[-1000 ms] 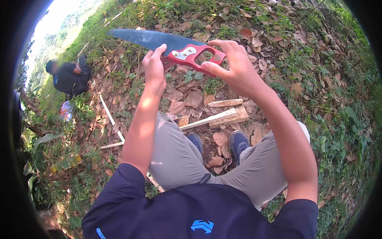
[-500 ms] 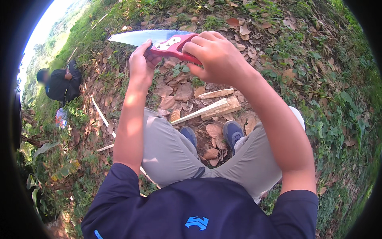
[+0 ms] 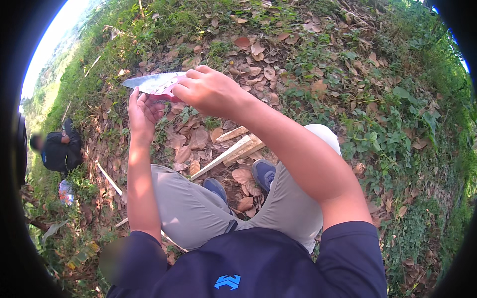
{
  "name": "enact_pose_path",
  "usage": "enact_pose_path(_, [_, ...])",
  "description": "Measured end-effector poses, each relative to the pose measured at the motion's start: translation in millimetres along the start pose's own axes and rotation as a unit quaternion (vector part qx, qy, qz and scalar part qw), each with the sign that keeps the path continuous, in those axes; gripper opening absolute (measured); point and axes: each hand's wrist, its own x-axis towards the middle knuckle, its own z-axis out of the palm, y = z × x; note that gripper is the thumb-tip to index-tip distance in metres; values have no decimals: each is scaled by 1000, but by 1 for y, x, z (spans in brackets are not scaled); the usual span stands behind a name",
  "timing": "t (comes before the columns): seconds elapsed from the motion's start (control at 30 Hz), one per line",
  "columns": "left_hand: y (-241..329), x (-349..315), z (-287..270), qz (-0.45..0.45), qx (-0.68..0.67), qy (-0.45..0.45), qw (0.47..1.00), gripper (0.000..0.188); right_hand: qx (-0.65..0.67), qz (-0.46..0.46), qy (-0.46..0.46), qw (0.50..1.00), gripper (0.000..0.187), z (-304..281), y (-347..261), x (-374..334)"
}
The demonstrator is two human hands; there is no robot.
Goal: The person sits on the ground in a wooded area and uses a red hand saw to cut a long, thin piece of wood. They hold the wood steady with their left hand and saw back and forth with their right hand, eventually cutting through the material.
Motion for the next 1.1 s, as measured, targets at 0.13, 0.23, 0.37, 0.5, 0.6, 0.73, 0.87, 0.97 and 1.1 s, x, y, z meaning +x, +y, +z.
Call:
enact_pose_path(0.13, [-8,6,-10,-9,22,-28,999,56,22,-13,53,998,18,1,3,2])
enact_pose_path(0.23, [-4,7,-17,15,49,-32,998,65,0,14,15,1000,20,-4,5,-1])
enact_pose_path(0.37, [19,3,-42,93,104,-66,988,54,19,91,-8,996,17,-13,11,-7])
enact_pose_path(0.5, [5,-3,-74,129,149,25,980,47,56,253,-75,963,9,-24,18,-14])
enact_pose_path(0.6, [-51,-7,-165,50,278,28,959,51,63,320,-94,941,11,-27,23,-8])
enact_pose_path(0.73, [-186,-66,-287,-11,264,119,957,38,60,352,-65,932,20,-17,23,1])
enact_pose_path(0.87, [-284,-146,-315,-104,341,106,928,39,66,383,-64,919,23,-13,34,-12])
enact_pose_path(0.97, [-325,-173,-303,-112,360,80,923,40,76,396,-80,911,23,-6,43,-23])
enact_pose_path(1.1, [-356,-187,-298,-134,237,132,953,39,111,438,-114,885,22,-2,22,-5])
